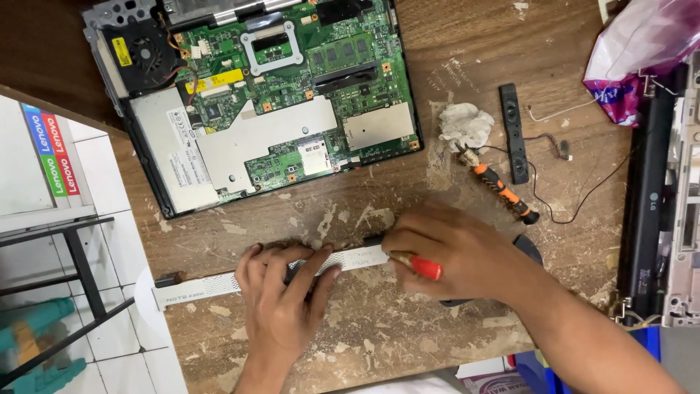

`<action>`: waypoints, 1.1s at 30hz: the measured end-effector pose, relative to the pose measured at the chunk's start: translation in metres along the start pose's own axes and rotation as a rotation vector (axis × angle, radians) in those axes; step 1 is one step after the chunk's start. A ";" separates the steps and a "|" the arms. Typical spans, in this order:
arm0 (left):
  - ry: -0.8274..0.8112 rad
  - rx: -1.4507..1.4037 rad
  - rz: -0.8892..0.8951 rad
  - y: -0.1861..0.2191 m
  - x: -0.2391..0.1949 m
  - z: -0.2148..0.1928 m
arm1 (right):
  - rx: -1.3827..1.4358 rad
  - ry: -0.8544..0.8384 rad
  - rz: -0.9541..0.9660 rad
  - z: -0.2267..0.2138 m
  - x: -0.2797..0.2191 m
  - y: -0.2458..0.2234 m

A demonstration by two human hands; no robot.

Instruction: The person cleans a white laptop bezel by brushing it with a small brush and then wiping it with a white cloth. The person handles the bezel repeatedly, turning it over to clean different sides and areas.

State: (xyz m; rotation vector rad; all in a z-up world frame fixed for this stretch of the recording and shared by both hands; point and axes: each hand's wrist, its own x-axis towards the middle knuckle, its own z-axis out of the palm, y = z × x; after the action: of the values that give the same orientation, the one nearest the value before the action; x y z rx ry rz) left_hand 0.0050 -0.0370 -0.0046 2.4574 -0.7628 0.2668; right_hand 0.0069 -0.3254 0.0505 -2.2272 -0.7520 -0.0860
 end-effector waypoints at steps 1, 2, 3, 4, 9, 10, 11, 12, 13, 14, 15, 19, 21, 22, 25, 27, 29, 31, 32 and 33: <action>0.007 -0.006 0.006 0.000 0.000 0.000 | 0.009 -0.035 -0.029 0.001 0.000 0.000; 0.006 -0.006 0.007 0.000 0.000 0.001 | 0.009 -0.034 -0.028 0.001 -0.002 0.001; 0.005 -0.008 0.001 -0.001 -0.001 0.001 | 0.037 -0.069 -0.007 0.002 -0.003 0.003; 0.005 -0.010 -0.003 -0.001 -0.001 0.002 | 0.065 -0.104 0.014 0.003 -0.005 0.004; 0.004 0.008 -0.003 -0.003 -0.003 0.005 | -0.007 0.028 0.023 -0.001 0.002 0.001; 0.008 0.008 0.000 -0.004 -0.003 0.005 | 0.006 0.030 0.021 -0.002 0.003 0.000; 0.009 0.008 -0.001 -0.003 -0.002 0.004 | 0.006 0.030 0.020 -0.002 0.004 0.000; 0.004 0.006 0.001 -0.002 -0.002 0.003 | 0.061 -0.020 0.018 -0.003 0.004 -0.001; -0.002 0.003 0.002 -0.001 -0.001 0.002 | 0.116 -0.071 0.016 -0.004 0.005 -0.002; -0.003 0.001 0.003 0.000 0.000 0.000 | 0.116 -0.071 0.018 -0.002 0.004 0.001; -0.007 0.005 0.005 0.001 0.001 -0.002 | 0.096 -0.068 0.028 0.000 0.002 0.003; 0.004 0.001 0.004 0.000 0.001 0.000 | 0.072 -0.008 0.063 0.002 0.001 0.009; 0.000 0.004 0.001 0.000 0.001 -0.001 | 0.085 -0.024 0.053 -0.002 0.004 0.004; -0.006 0.004 -0.001 0.000 0.000 -0.001 | 0.097 -0.039 0.048 -0.004 0.005 0.002; 0.002 -0.002 0.008 0.000 0.001 0.000 | 0.112 -0.096 -0.014 -0.003 0.006 0.003; -0.003 -0.002 0.008 0.002 0.003 -0.003 | 0.089 -0.058 0.013 -0.001 0.003 0.004; -0.007 -0.001 0.009 0.002 0.003 -0.003 | 0.067 -0.020 0.040 0.000 0.001 0.005; 0.002 0.000 0.009 0.001 0.002 -0.001 | 0.000 -0.003 0.010 0.000 0.000 0.006; 0.002 0.000 0.010 0.001 0.002 -0.001 | 0.000 -0.002 0.011 -0.001 0.000 0.005; -0.001 0.000 0.010 0.001 0.002 -0.001 | 0.040 -0.036 0.017 -0.001 -0.001 0.004</action>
State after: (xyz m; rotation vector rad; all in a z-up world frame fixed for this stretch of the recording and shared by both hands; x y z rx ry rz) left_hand 0.0058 -0.0382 -0.0023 2.4548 -0.7752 0.2698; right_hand 0.0086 -0.3282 0.0486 -2.2018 -0.7478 -0.0221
